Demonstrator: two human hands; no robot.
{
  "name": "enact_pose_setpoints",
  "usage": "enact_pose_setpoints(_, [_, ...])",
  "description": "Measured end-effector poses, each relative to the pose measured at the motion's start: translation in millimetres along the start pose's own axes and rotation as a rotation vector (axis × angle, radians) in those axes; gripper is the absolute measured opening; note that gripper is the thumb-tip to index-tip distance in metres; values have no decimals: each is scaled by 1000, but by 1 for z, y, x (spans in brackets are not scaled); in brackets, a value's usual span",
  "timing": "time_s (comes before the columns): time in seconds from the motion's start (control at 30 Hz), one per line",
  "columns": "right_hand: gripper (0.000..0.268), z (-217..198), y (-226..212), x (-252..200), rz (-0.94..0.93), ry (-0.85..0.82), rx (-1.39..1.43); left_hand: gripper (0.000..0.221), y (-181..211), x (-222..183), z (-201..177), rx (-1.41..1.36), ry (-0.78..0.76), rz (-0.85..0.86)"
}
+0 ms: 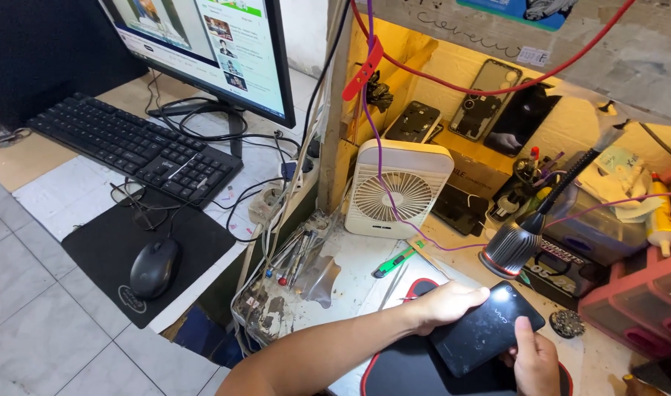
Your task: A person is inspecting and repairing a smartphone at a dedicated workstation, using a desk lamp for visibility and a small tool for manipulation.
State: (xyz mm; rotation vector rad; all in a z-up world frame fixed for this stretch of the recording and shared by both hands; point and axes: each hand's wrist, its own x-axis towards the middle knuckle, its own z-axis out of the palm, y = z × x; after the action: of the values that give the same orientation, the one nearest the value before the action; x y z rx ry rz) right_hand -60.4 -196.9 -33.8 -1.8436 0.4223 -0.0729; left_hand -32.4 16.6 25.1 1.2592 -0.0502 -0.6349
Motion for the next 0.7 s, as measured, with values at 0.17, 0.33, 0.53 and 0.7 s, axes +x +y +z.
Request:
enact_pose_setpoints(0.17, [63,-1,-7,-8,-23,2,156,45,-5,9,-5,-57,-147,-57])
enact_pose_setpoints(0.33, [62,-1,-10,-15,-4,-167,63,63,-11,7,-6,-56,-314,84])
enact_pose_setpoints(0.53, [63,5,2,-1,7,-310,174,59,18,-14,4,287,8,139])
enact_pose_setpoints(0.7, [71,-1,-27,-12,-35,-395,119,58,44,-26,19,236,80,103])
